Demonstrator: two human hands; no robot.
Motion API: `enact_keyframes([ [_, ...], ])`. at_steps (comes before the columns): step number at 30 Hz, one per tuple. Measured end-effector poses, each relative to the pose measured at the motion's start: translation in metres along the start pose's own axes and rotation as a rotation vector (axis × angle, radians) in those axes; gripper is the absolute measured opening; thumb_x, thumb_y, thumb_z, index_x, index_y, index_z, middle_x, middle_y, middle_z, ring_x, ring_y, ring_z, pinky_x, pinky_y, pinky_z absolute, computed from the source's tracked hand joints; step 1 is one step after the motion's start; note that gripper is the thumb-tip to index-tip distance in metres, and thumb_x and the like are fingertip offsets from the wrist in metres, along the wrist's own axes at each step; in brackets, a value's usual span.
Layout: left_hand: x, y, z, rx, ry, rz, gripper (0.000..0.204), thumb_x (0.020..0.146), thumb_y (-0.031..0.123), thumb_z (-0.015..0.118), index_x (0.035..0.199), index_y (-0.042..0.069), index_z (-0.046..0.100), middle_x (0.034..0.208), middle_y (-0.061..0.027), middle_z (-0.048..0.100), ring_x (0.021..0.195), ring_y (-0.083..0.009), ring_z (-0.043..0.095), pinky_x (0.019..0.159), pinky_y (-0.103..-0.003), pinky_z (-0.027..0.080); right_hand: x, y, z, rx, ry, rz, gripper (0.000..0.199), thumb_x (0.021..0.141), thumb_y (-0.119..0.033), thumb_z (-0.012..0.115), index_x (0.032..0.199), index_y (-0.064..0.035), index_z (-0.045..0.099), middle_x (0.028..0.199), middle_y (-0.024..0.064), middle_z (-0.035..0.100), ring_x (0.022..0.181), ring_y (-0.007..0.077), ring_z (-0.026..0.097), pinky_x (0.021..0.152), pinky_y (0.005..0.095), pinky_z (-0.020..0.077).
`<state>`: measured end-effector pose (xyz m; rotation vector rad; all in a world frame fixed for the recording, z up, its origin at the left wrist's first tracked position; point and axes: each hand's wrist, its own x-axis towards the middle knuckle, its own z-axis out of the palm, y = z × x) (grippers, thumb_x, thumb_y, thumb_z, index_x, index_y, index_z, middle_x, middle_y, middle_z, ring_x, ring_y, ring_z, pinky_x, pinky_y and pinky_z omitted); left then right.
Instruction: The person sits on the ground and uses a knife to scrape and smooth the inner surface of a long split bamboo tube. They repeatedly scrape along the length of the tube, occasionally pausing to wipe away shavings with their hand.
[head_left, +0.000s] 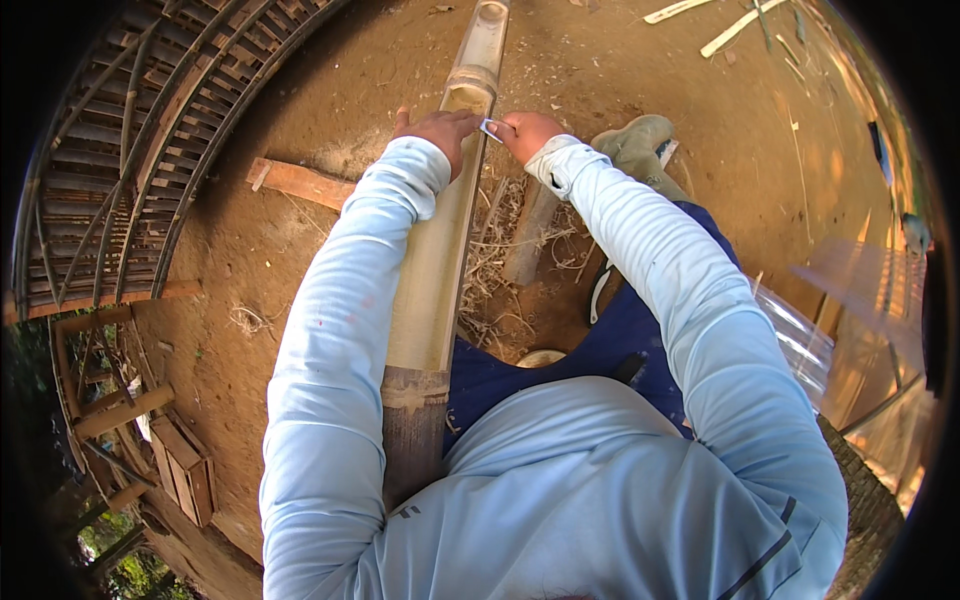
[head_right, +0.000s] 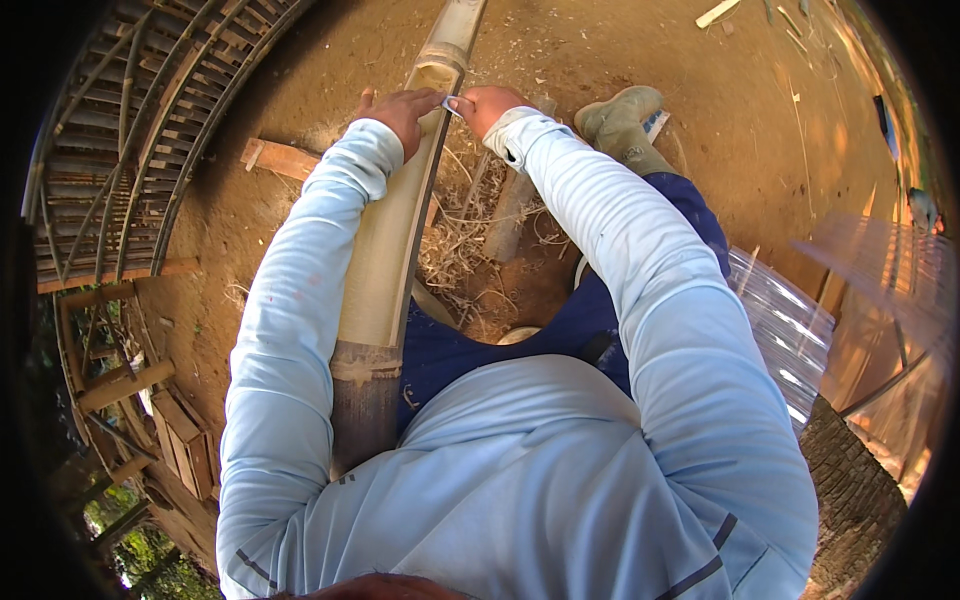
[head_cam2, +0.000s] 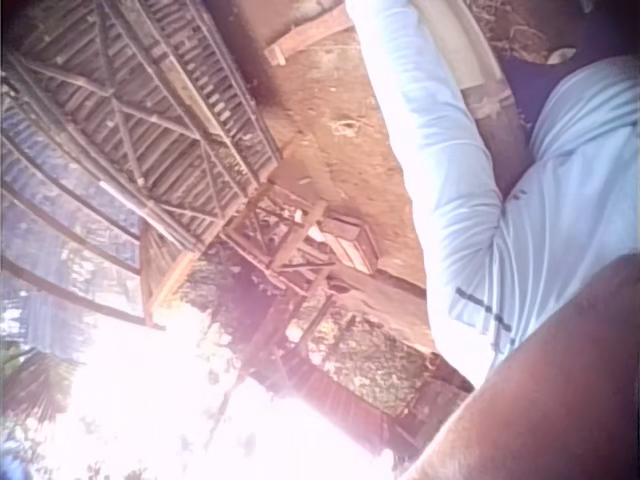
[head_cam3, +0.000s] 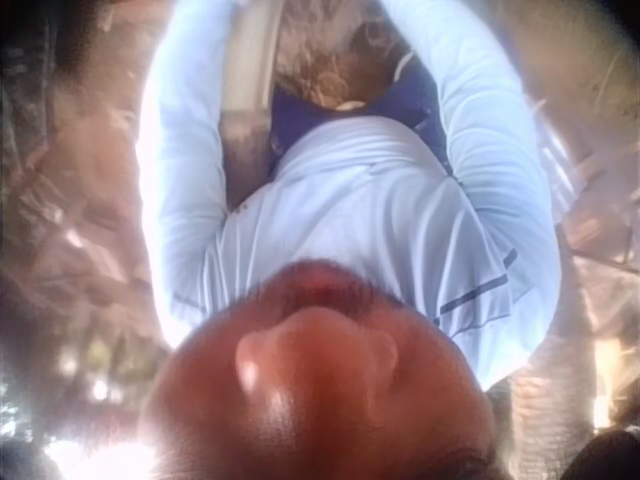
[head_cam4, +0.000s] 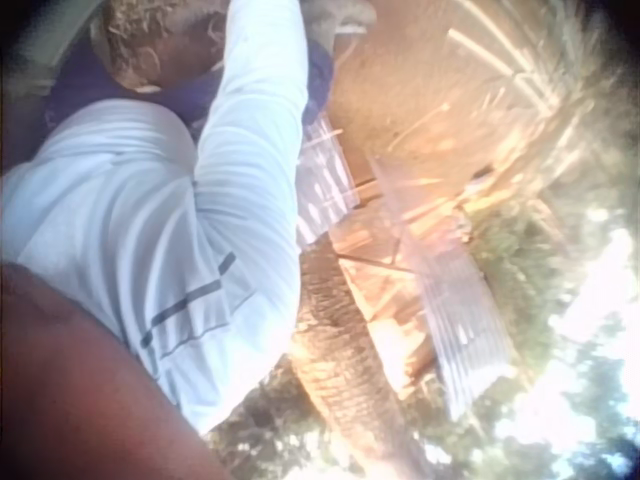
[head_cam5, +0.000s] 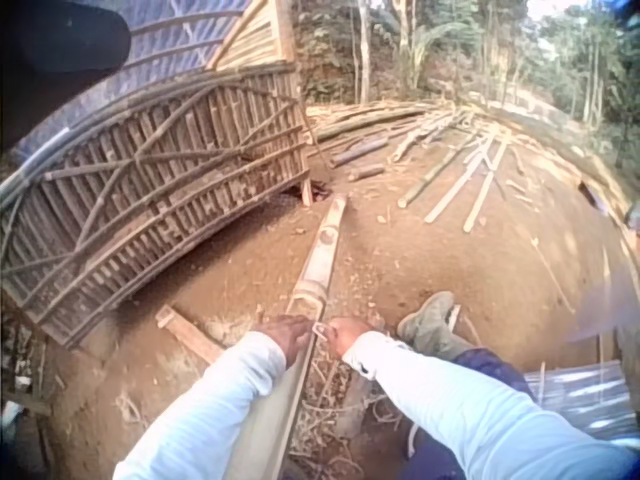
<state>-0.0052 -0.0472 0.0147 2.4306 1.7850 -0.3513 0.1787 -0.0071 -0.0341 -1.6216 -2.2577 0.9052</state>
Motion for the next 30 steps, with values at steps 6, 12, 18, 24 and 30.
enact_keyframes([
  [6, -0.002, 0.001, 0.001, -0.014, -0.006, -0.005, 0.062, 0.097, 0.012, 0.052, 0.155, 0.031, 0.040, 0.161, 0.0050, 0.040, 0.149, -0.0206, 0.036, 0.123, -0.061, 0.020, 0.000, 0.003, 0.002, -0.022, -0.001, -0.031, 0.045, 0.103, -0.048, 0.050, 0.109, -0.0093, 0.072, 0.106, 0.0199, 0.071, 0.101, 0.0403, 0.066, 0.092, 0.0476, 0.0499],
  [12, -0.009, 0.000, 0.004, -0.042, -0.001, -0.002, 0.058, 0.097, 0.014, 0.049, 0.153, 0.030, 0.044, 0.160, 0.0048, 0.042, 0.148, -0.0201, 0.037, 0.123, -0.062, 0.020, -0.006, 0.002, 0.007, -0.018, -0.009, -0.022, 0.044, 0.103, -0.048, 0.050, 0.106, -0.0104, 0.072, 0.105, 0.0193, 0.071, 0.099, 0.0409, 0.066, 0.091, 0.0493, 0.0498],
  [18, -0.018, 0.002, 0.005, -0.050, 0.008, -0.004, 0.058, 0.097, 0.013, 0.047, 0.153, 0.030, 0.044, 0.159, 0.0047, 0.043, 0.147, -0.0200, 0.039, 0.123, -0.062, 0.019, -0.012, 0.004, 0.011, -0.029, 0.014, -0.047, 0.044, 0.103, -0.049, 0.050, 0.105, -0.0114, 0.072, 0.103, 0.0187, 0.071, 0.097, 0.0409, 0.066, 0.089, 0.0495, 0.0504],
  [24, -0.022, 0.001, 0.005, -0.057, 0.011, -0.004, 0.059, 0.097, 0.013, 0.046, 0.153, 0.030, 0.043, 0.159, 0.0048, 0.043, 0.145, -0.0213, 0.043, 0.123, -0.062, 0.020, -0.015, 0.001, 0.012, -0.022, 0.008, -0.051, 0.045, 0.103, -0.050, 0.049, 0.104, -0.0102, 0.072, 0.102, 0.0197, 0.071, 0.096, 0.0415, 0.066, 0.088, 0.0502, 0.0505],
  [30, -0.024, 0.003, 0.006, -0.064, 0.008, 0.003, 0.060, 0.096, 0.011, 0.046, 0.153, 0.030, 0.043, 0.159, 0.0039, 0.043, 0.144, -0.0218, 0.044, 0.122, -0.062, 0.021, -0.018, 0.000, 0.009, -0.014, -0.023, -0.051, 0.048, 0.103, -0.050, 0.048, 0.105, -0.0085, 0.072, 0.104, 0.0213, 0.070, 0.097, 0.0418, 0.066, 0.088, 0.0503, 0.0505],
])
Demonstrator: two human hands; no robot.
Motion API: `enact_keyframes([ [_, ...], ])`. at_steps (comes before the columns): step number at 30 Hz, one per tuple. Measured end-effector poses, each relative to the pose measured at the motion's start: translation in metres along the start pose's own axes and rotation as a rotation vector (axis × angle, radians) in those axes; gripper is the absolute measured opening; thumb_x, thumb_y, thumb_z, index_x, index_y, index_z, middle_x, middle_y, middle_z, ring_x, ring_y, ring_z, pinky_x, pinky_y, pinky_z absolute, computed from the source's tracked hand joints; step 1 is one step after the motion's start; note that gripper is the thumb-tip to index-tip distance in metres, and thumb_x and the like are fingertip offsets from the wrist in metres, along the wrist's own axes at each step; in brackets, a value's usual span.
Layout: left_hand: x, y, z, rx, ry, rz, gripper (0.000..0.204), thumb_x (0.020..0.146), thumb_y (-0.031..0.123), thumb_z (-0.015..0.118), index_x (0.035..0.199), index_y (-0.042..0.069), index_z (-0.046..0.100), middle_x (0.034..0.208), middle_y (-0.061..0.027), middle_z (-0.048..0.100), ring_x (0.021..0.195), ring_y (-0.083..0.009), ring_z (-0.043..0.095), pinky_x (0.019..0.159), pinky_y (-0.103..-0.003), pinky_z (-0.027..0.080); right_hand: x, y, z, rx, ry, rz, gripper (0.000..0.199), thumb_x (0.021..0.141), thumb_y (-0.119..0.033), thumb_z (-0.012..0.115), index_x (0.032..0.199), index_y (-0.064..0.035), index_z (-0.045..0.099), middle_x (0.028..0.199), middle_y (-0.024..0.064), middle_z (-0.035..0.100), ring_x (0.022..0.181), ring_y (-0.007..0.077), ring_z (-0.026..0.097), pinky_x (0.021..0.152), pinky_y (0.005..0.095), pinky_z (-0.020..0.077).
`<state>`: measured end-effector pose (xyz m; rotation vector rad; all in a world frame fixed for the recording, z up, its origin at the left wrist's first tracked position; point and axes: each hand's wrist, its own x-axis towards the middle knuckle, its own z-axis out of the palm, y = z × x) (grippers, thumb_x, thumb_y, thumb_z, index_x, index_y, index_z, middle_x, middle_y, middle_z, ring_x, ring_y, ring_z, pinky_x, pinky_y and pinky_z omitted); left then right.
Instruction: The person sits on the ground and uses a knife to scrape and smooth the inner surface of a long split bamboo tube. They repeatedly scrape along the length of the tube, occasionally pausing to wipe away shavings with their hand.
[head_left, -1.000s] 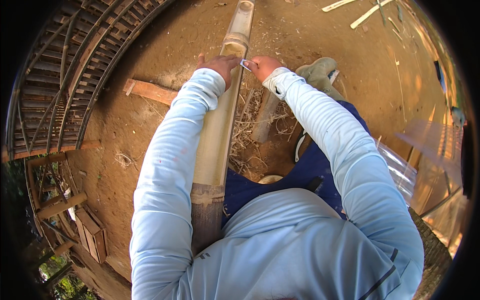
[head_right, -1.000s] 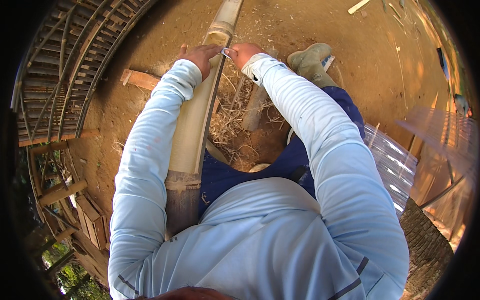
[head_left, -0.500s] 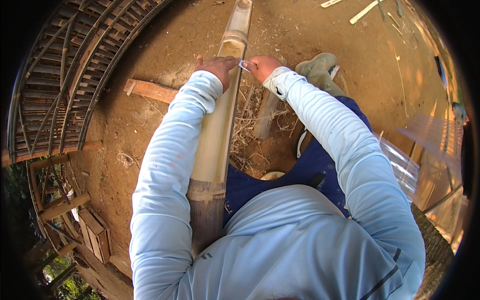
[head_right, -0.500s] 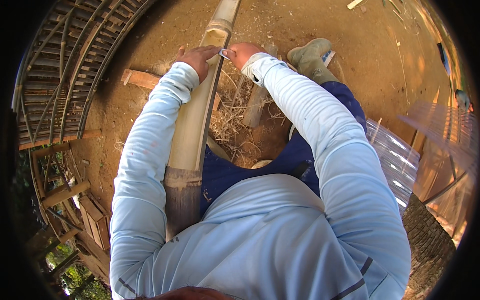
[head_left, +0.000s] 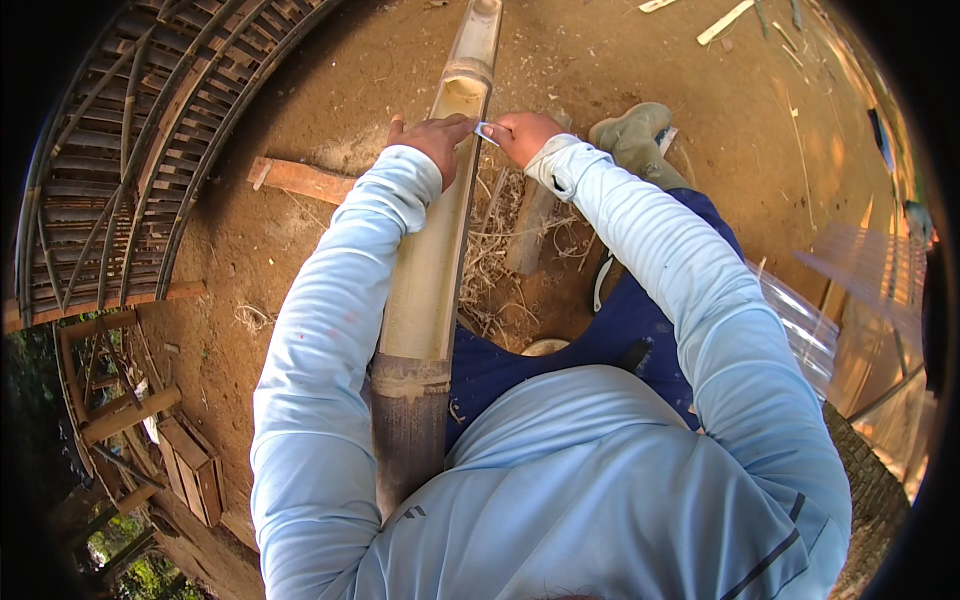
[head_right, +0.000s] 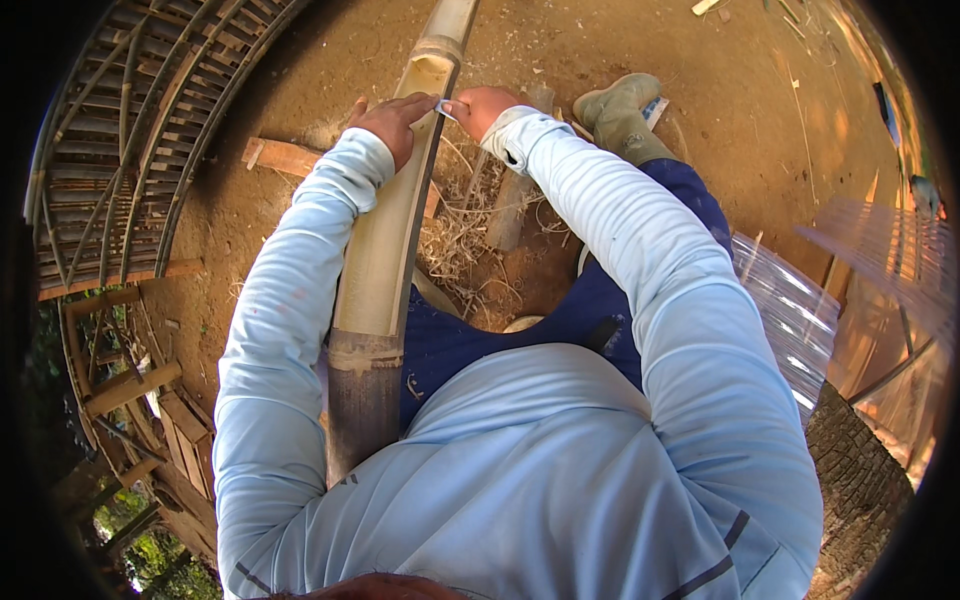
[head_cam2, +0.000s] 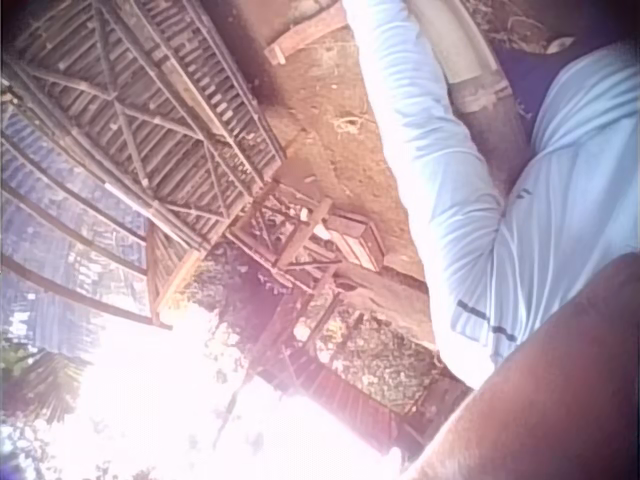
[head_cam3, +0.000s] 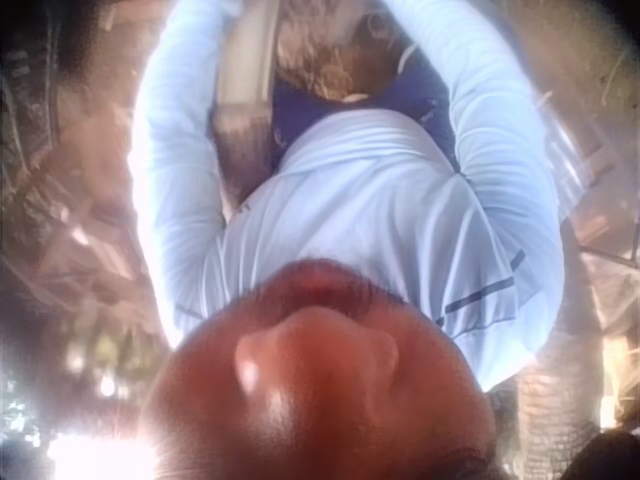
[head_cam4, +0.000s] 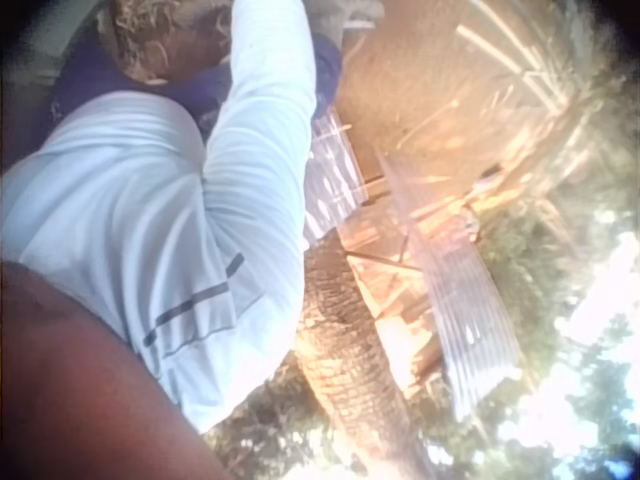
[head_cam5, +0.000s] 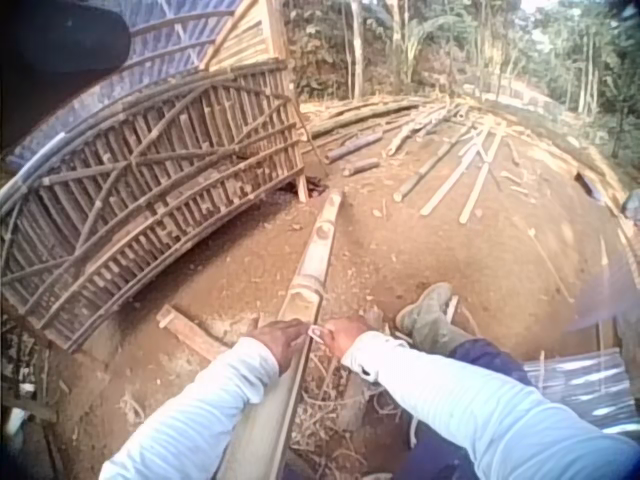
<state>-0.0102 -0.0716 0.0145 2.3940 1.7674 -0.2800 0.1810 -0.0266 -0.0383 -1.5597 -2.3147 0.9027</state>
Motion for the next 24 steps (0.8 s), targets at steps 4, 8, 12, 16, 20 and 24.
enact_keyframes([
  [4, -0.002, -0.003, 0.003, -0.021, 0.008, 0.009, 0.063, 0.094, 0.008, 0.045, 0.153, 0.030, 0.043, 0.159, 0.0031, 0.044, 0.144, -0.0222, 0.044, 0.122, -0.063, 0.020, -0.004, -0.001, 0.000, 0.019, 0.019, -0.023, 0.048, 0.103, -0.050, 0.049, 0.105, -0.0079, 0.072, 0.103, 0.0215, 0.071, 0.097, 0.0420, 0.066, 0.088, 0.0505, 0.0503],
  [8, -0.008, -0.002, 0.005, -0.064, 0.045, 0.025, 0.065, 0.092, 0.004, 0.043, 0.152, 0.030, 0.045, 0.158, 0.0016, 0.045, 0.143, -0.0223, 0.046, 0.122, -0.063, 0.020, -0.009, -0.004, 0.000, 0.015, 0.021, -0.029, 0.048, 0.102, -0.050, 0.051, 0.104, -0.0075, 0.072, 0.100, 0.0214, 0.071, 0.094, 0.0427, 0.066, 0.086, 0.0506, 0.0502],
  [12, -0.013, -0.004, 0.003, -0.108, 0.077, 0.038, 0.064, 0.090, 0.002, 0.042, 0.149, 0.027, 0.049, 0.155, -0.0001, 0.049, 0.142, -0.0227, 0.047, 0.121, -0.064, 0.019, -0.010, -0.002, 0.004, 0.036, 0.078, -0.087, 0.049, 0.102, -0.050, 0.052, 0.092, -0.0054, 0.068, 0.083, 0.0211, 0.066, 0.079, 0.0394, 0.064, 0.076, 0.0467, 0.0498],
  [16, -0.026, -0.003, 0.000, -0.165, 0.074, 0.038, 0.063, 0.088, 0.000, 0.042, 0.145, 0.024, 0.054, 0.151, -0.0017, 0.054, 0.141, -0.0232, 0.048, 0.121, -0.065, 0.019, -0.022, -0.012, 0.003, 0.030, 0.053, -0.080, 0.046, 0.102, -0.047, 0.054, 0.091, -0.0053, 0.068, 0.081, 0.0208, 0.065, 0.077, 0.0383, 0.063, 0.075, 0.0455, 0.0498],
  [20, -0.038, -0.003, 0.005, -0.169, 0.135, 0.068, 0.063, 0.087, -0.002, 0.042, 0.143, 0.022, 0.056, 0.149, -0.0024, 0.056, 0.140, -0.0238, 0.049, 0.120, -0.067, 0.019, -0.037, -0.017, 0.008, 0.080, 0.080, -0.096, 0.044, 0.102, -0.046, 0.055, 0.093, -0.0054, 0.068, 0.081, 0.0207, 0.065, 0.075, 0.0377, 0.063, 0.073, 0.0444, 0.0500],
  [24, -0.047, -0.001, 0.001, -0.179, 0.120, 0.082, 0.063, 0.086, -0.004, 0.042, 0.141, 0.022, 0.058, 0.148, -0.0031, 0.057, 0.139, -0.0241, 0.050, 0.119, -0.068, 0.020, -0.047, -0.019, 0.010, 0.088, 0.063, -0.087, 0.044, 0.102, -0.047, 0.054, 0.095, -0.0063, 0.069, 0.081, 0.0204, 0.066, 0.075, 0.0379, 0.064, 0.073, 0.0450, 0.0499],
])
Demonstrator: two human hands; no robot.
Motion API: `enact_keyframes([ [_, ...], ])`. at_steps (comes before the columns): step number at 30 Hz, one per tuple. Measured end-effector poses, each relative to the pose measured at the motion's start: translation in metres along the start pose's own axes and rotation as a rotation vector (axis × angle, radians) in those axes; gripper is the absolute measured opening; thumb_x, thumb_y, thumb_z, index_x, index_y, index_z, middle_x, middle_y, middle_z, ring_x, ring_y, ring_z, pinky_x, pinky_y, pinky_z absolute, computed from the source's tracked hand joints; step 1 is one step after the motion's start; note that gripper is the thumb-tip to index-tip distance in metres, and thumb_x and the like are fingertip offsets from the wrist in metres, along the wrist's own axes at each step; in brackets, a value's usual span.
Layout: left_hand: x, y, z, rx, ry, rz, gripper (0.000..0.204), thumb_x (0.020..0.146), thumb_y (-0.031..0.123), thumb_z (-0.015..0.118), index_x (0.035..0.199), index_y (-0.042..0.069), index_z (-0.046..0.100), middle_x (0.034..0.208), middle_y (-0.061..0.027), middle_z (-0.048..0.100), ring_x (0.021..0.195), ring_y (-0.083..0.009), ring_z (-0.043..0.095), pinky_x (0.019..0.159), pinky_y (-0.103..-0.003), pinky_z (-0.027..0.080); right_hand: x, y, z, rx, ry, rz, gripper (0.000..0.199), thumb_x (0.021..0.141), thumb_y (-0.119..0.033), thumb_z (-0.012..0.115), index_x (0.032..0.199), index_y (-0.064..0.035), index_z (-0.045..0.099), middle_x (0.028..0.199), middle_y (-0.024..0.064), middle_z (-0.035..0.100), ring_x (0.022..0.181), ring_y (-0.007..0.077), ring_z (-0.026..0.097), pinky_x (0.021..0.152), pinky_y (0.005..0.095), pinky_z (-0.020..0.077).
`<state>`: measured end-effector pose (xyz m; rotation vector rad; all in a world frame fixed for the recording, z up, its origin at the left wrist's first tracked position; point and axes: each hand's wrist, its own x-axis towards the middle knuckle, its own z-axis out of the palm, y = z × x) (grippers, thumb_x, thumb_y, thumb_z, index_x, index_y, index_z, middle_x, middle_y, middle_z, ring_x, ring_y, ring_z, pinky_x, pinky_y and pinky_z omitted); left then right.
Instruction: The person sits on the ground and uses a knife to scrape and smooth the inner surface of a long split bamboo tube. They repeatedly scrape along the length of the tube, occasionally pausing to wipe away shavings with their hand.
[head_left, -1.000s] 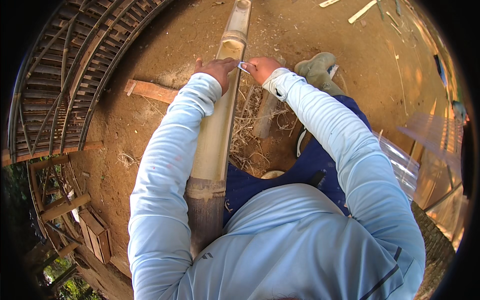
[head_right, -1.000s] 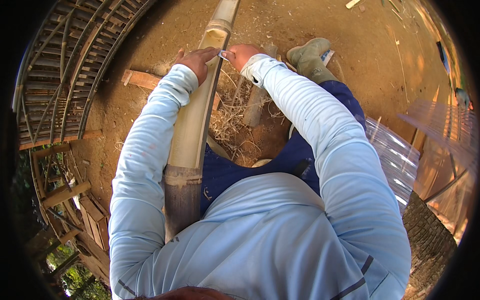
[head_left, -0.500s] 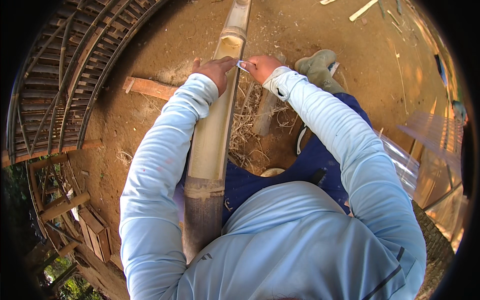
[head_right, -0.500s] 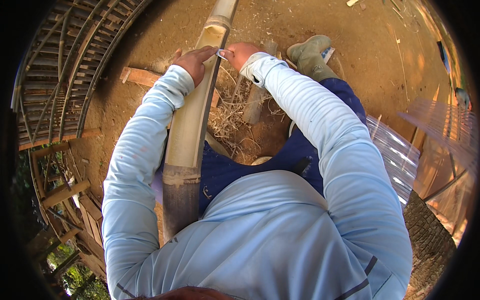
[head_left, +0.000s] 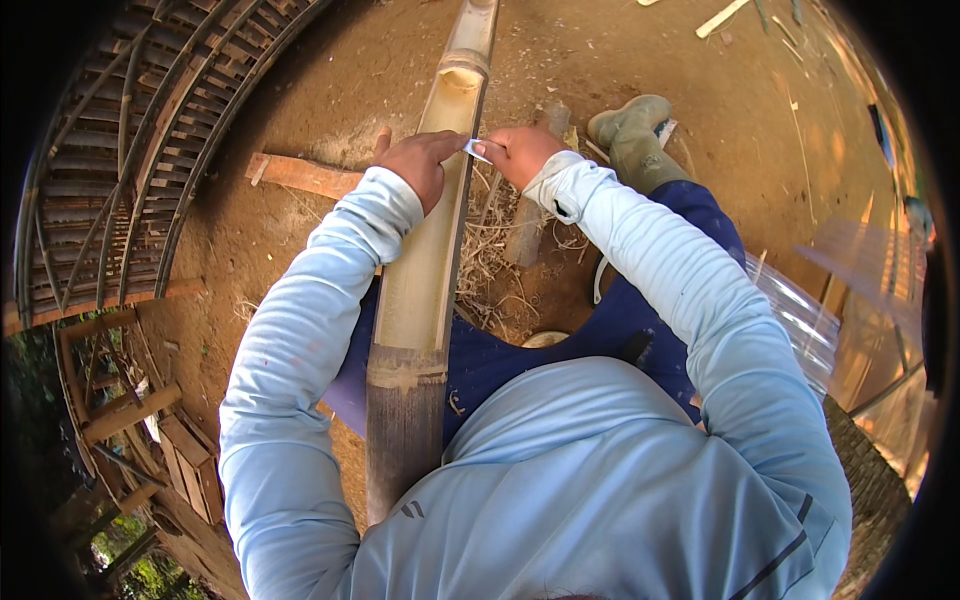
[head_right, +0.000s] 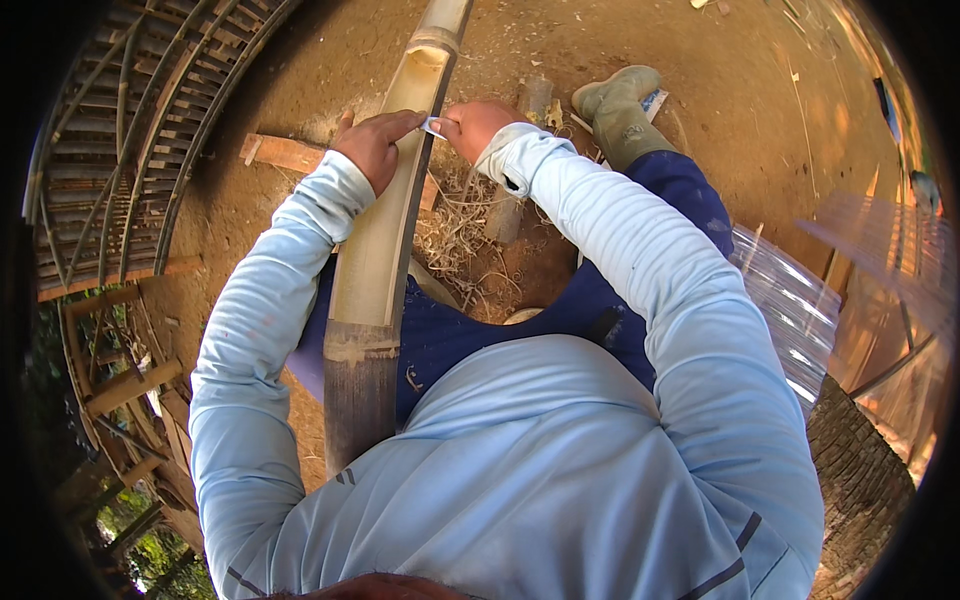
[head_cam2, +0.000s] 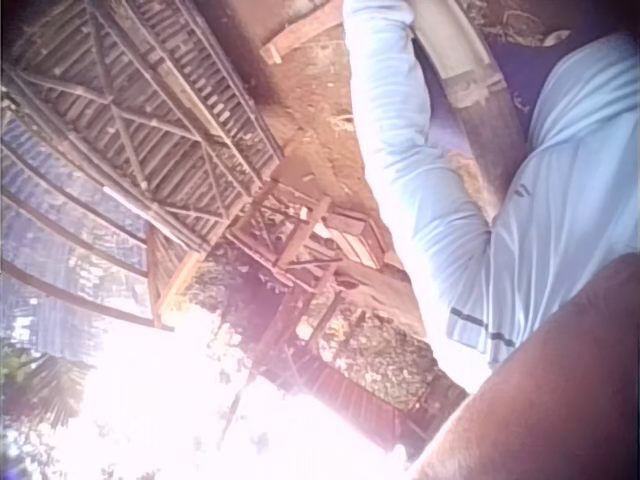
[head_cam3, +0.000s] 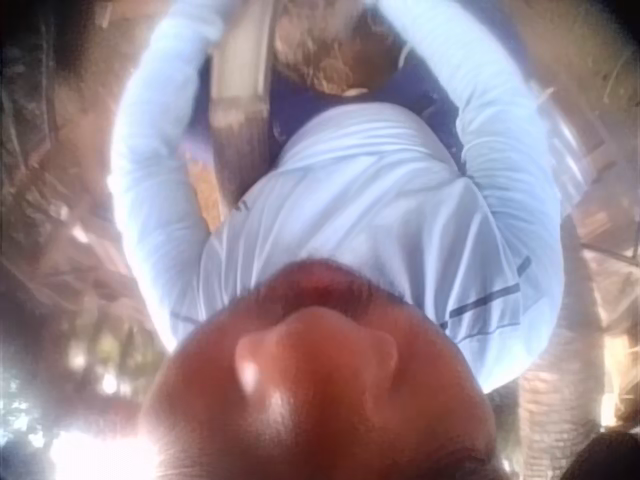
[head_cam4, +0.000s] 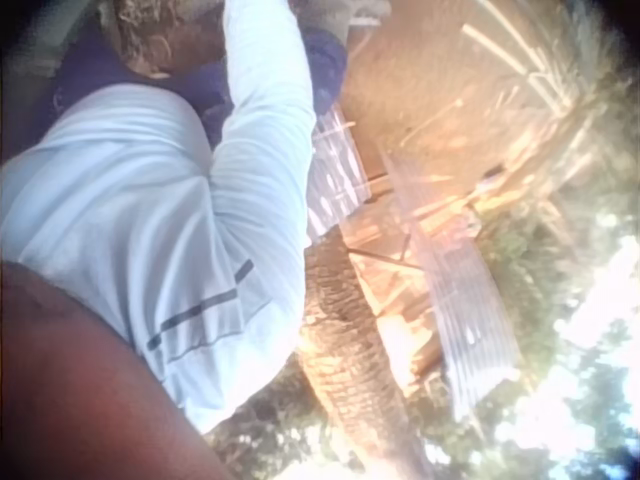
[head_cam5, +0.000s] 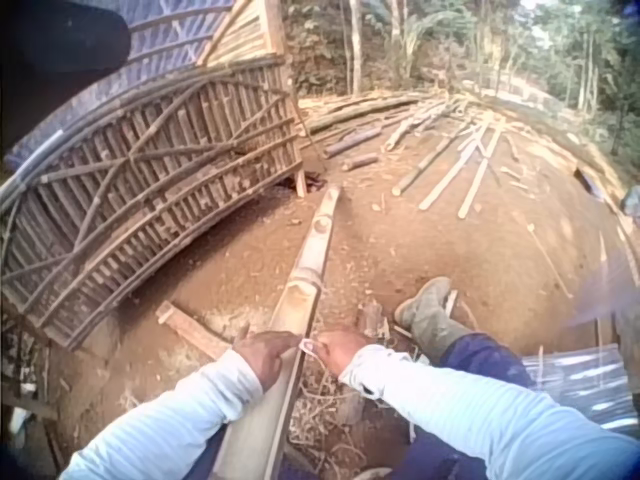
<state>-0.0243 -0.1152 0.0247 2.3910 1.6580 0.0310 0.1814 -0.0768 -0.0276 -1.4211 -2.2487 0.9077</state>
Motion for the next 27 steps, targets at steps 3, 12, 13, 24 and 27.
enact_keyframes([
  [3, -0.007, -0.002, 0.001, 0.015, -0.001, 0.016, 0.059, 0.088, 0.000, 0.044, 0.141, 0.023, 0.059, 0.147, -0.0006, 0.057, 0.138, -0.0228, 0.051, 0.119, -0.070, 0.019, -0.009, -0.006, 0.000, 0.003, -0.001, -0.017, 0.043, 0.103, -0.046, 0.054, 0.096, -0.0067, 0.069, 0.081, 0.0203, 0.066, 0.076, 0.0384, 0.064, 0.073, 0.0457, 0.0496],
  [12, -0.020, 0.001, -0.003, 0.025, 0.016, 0.064, 0.066, 0.084, -0.005, 0.044, 0.142, 0.022, 0.057, 0.144, -0.0056, 0.059, 0.137, -0.0256, 0.052, 0.117, -0.069, 0.024, -0.020, -0.017, -0.005, -0.007, -0.071, 0.042, 0.042, 0.102, -0.047, 0.050, 0.100, -0.0097, 0.070, 0.095, 0.0203, 0.070, 0.091, 0.0428, 0.065, 0.083, 0.0505, 0.0507],
  [13, -0.020, 0.002, -0.004, 0.025, 0.010, 0.068, 0.066, 0.084, -0.005, 0.045, 0.142, 0.022, 0.057, 0.144, -0.0058, 0.059, 0.137, -0.0257, 0.052, 0.117, -0.069, 0.024, -0.020, -0.016, -0.004, -0.007, -0.074, 0.045, 0.042, 0.102, -0.047, 0.050, 0.100, -0.0098, 0.070, 0.095, 0.0202, 0.070, 0.091, 0.0428, 0.065, 0.084, 0.0506, 0.0507],
  [24, -0.047, 0.002, -0.009, 0.021, 0.012, 0.131, 0.067, 0.081, -0.007, 0.045, 0.142, 0.017, 0.057, 0.143, -0.0064, 0.060, 0.136, -0.0256, 0.052, 0.117, -0.069, 0.024, -0.043, -0.028, 0.004, 0.035, 0.013, -0.015, 0.040, 0.103, -0.043, 0.053, 0.094, -0.0067, 0.067, 0.078, 0.0209, 0.064, 0.076, 0.0425, 0.062, 0.070, 0.0493, 0.0480],
  [27, -0.049, 0.002, -0.009, 0.028, 0.007, 0.130, 0.068, 0.081, -0.008, 0.046, 0.143, 0.017, 0.057, 0.144, -0.0070, 0.059, 0.136, -0.0259, 0.053, 0.117, -0.069, 0.024, -0.045, -0.030, 0.004, 0.026, -0.005, -0.006, 0.041, 0.104, -0.043, 0.052, 0.094, -0.0064, 0.066, 0.079, 0.0211, 0.064, 0.076, 0.0428, 0.062, 0.071, 0.0494, 0.0481],
])
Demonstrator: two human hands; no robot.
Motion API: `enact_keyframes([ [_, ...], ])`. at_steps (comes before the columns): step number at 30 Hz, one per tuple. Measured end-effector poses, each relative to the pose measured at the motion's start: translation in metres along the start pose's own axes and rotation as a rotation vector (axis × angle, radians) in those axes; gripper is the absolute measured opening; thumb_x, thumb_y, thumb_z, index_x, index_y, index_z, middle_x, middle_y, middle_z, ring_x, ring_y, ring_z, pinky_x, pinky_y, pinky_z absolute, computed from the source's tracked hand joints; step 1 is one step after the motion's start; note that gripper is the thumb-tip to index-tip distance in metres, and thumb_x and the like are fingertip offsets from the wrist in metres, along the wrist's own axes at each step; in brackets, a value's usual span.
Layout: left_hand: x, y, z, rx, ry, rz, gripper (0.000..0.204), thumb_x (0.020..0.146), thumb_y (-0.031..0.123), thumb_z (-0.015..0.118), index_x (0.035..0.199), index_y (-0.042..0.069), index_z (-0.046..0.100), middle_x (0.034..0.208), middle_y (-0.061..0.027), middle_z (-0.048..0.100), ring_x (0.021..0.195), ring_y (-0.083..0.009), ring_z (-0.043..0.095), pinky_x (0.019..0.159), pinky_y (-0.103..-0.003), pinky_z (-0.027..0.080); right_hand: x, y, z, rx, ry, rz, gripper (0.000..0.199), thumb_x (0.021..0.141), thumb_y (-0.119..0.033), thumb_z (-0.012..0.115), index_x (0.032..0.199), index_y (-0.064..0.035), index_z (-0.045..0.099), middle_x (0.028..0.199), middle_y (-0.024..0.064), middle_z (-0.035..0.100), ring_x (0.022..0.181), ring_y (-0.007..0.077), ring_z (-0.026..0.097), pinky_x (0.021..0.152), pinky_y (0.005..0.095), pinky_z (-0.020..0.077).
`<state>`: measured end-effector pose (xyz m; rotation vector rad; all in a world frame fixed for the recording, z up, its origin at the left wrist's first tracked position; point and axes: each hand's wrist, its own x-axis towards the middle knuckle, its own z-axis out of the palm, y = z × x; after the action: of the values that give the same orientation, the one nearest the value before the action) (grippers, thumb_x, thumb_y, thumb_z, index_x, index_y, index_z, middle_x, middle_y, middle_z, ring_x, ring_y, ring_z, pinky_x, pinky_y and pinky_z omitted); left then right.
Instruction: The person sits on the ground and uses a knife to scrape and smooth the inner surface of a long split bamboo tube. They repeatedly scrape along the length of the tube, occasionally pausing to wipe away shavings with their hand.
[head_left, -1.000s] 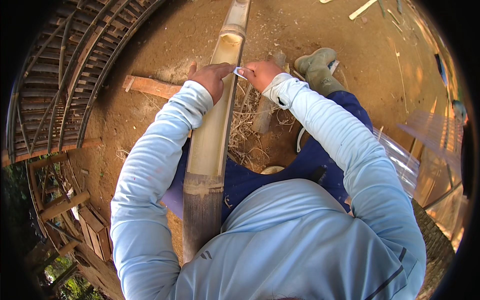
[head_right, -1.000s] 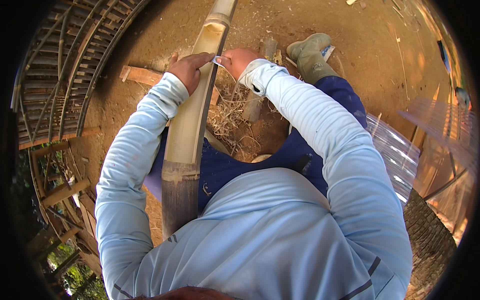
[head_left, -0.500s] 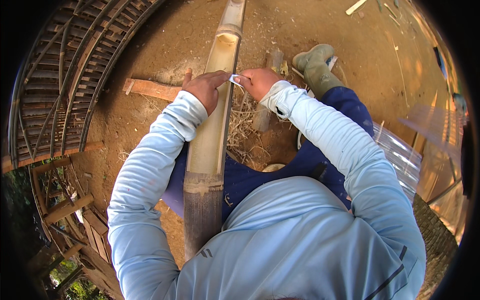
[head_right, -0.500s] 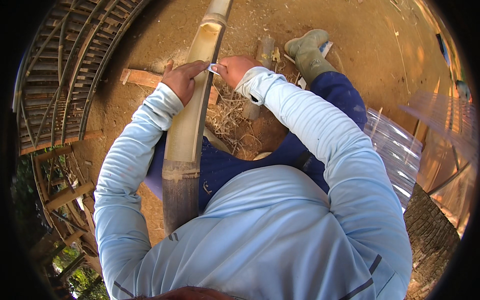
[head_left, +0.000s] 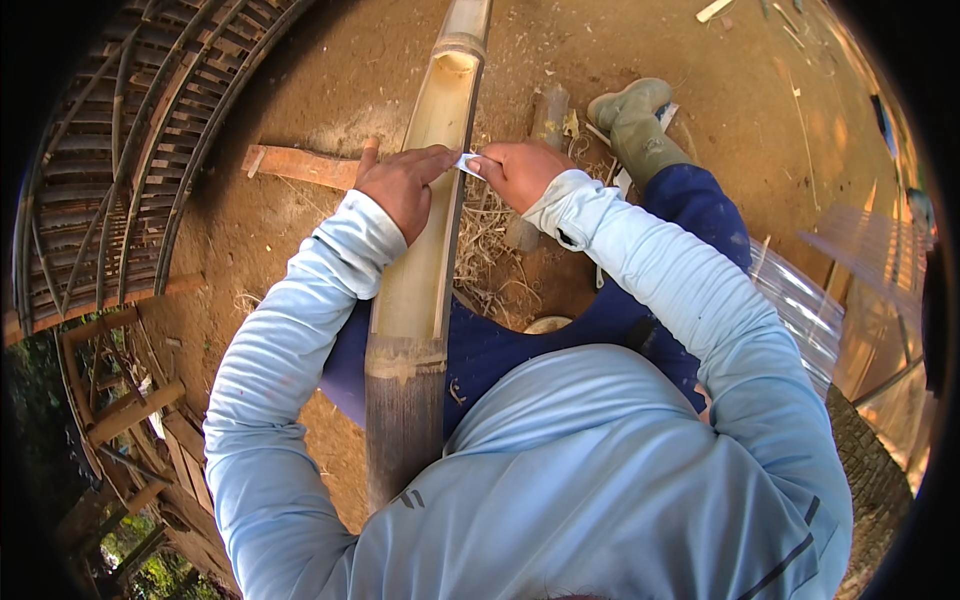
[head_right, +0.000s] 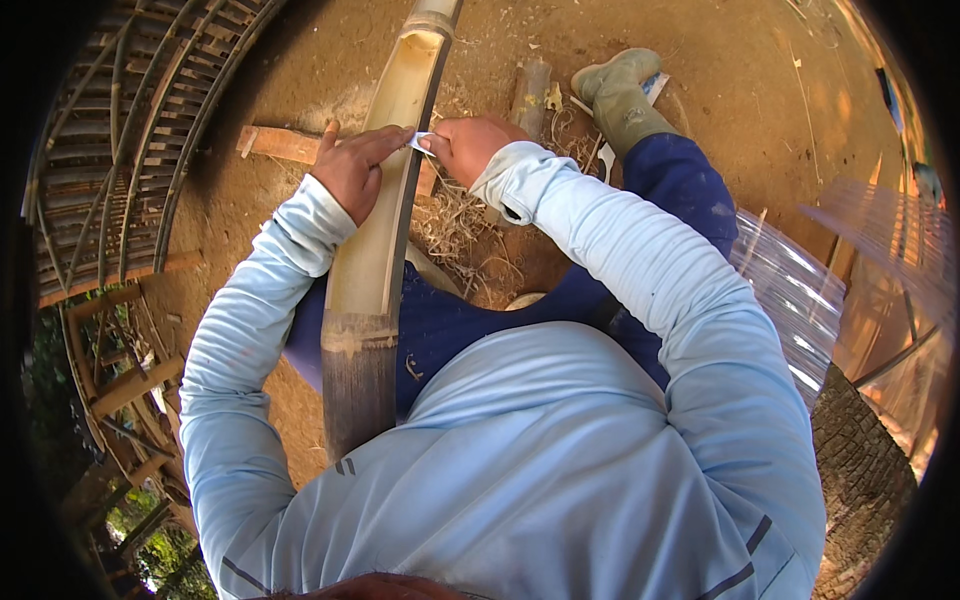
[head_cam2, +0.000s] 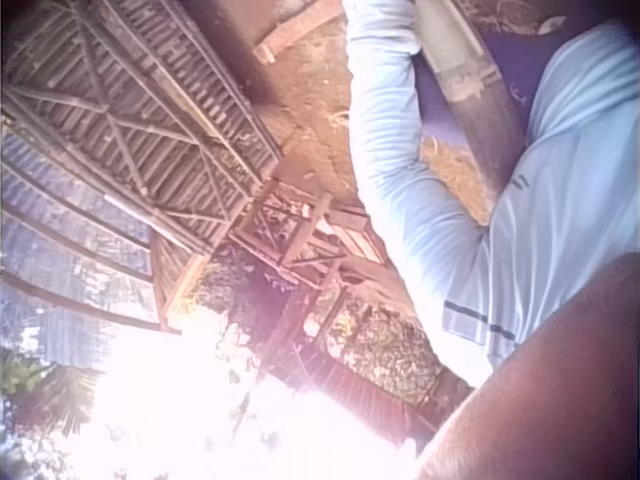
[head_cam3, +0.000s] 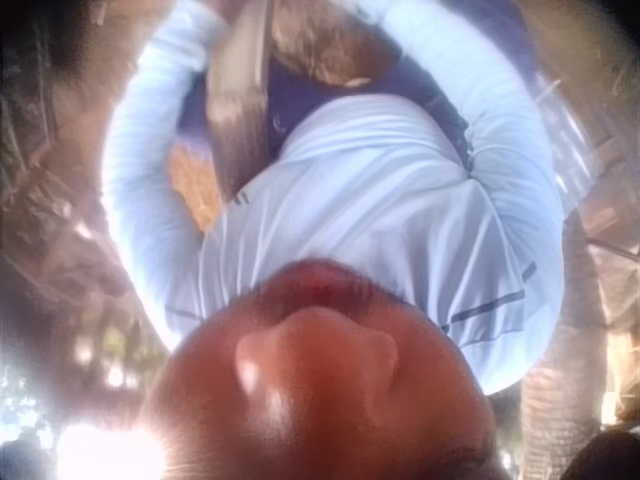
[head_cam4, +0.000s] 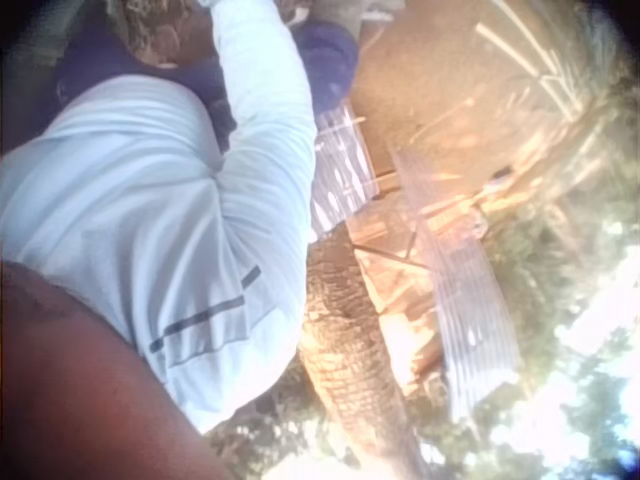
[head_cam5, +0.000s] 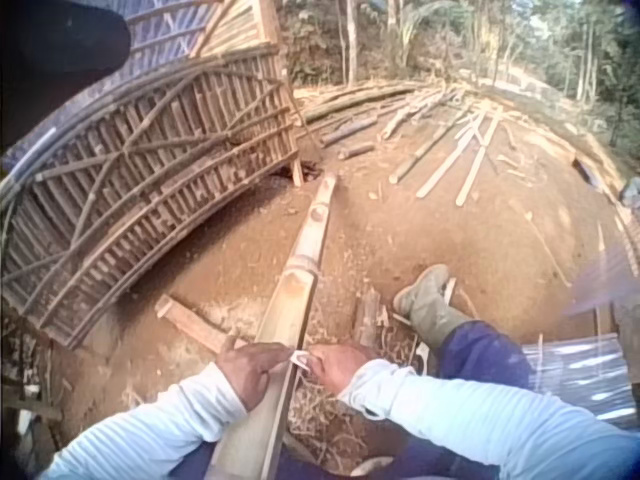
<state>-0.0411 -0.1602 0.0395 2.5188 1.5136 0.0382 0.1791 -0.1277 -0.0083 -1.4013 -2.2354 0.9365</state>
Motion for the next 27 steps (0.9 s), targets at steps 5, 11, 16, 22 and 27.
enact_keyframes([
  [5, -0.002, 0.003, -0.002, -0.005, -0.007, -0.005, 0.068, 0.081, -0.008, 0.046, 0.143, 0.018, 0.056, 0.144, -0.0076, 0.059, 0.136, -0.0263, 0.053, 0.117, -0.068, 0.024, -0.005, -0.006, -0.002, -0.003, 0.007, 0.009, 0.043, 0.104, -0.044, 0.051, 0.092, -0.0055, 0.065, 0.077, 0.0212, 0.063, 0.075, 0.0429, 0.061, 0.070, 0.0495, 0.0476],
  [11, -0.007, 0.004, -0.001, 0.003, 0.024, 0.007, 0.067, 0.081, -0.008, 0.047, 0.142, 0.018, 0.057, 0.142, -0.0084, 0.061, 0.134, -0.0268, 0.055, 0.118, -0.066, 0.023, -0.008, -0.005, 0.001, 0.028, 0.015, -0.022, 0.043, 0.104, -0.044, 0.052, 0.090, -0.0051, 0.064, 0.074, 0.0204, 0.061, 0.071, 0.0419, 0.060, 0.067, 0.0503, 0.0463],
  [16, -0.024, 0.007, -0.011, -0.064, -0.022, 0.018, 0.064, 0.079, -0.008, 0.048, 0.138, 0.015, 0.061, 0.139, -0.0100, 0.062, 0.133, -0.0281, 0.055, 0.118, -0.065, 0.023, -0.023, -0.020, 0.001, 0.022, -0.031, -0.028, 0.039, 0.104, -0.042, 0.053, 0.090, -0.0069, 0.065, 0.072, 0.0199, 0.061, 0.069, 0.0422, 0.060, 0.064, 0.0500, 0.0465],
  [22, -0.043, 0.019, -0.012, -0.055, 0.051, 0.030, 0.064, 0.078, -0.008, 0.050, 0.137, 0.014, 0.062, 0.138, -0.0085, 0.063, 0.134, -0.0280, 0.054, 0.119, -0.064, 0.022, -0.036, -0.029, 0.003, 0.022, -0.019, -0.051, 0.039, 0.104, -0.042, 0.053, 0.090, -0.0076, 0.065, 0.073, 0.0197, 0.062, 0.071, 0.0427, 0.061, 0.064, 0.0500, 0.0468],
  [27, -0.031, 0.014, -0.012, 0.059, 0.057, 0.049, 0.066, 0.079, -0.006, 0.052, 0.142, 0.015, 0.058, 0.145, -0.0046, 0.058, 0.142, -0.0284, 0.047, 0.118, -0.065, 0.024, -0.023, -0.018, 0.004, 0.018, -0.018, -0.070, 0.042, 0.104, -0.045, 0.052, 0.091, -0.0072, 0.066, 0.074, 0.0194, 0.062, 0.070, 0.0416, 0.062, 0.065, 0.0494, 0.0470],
])
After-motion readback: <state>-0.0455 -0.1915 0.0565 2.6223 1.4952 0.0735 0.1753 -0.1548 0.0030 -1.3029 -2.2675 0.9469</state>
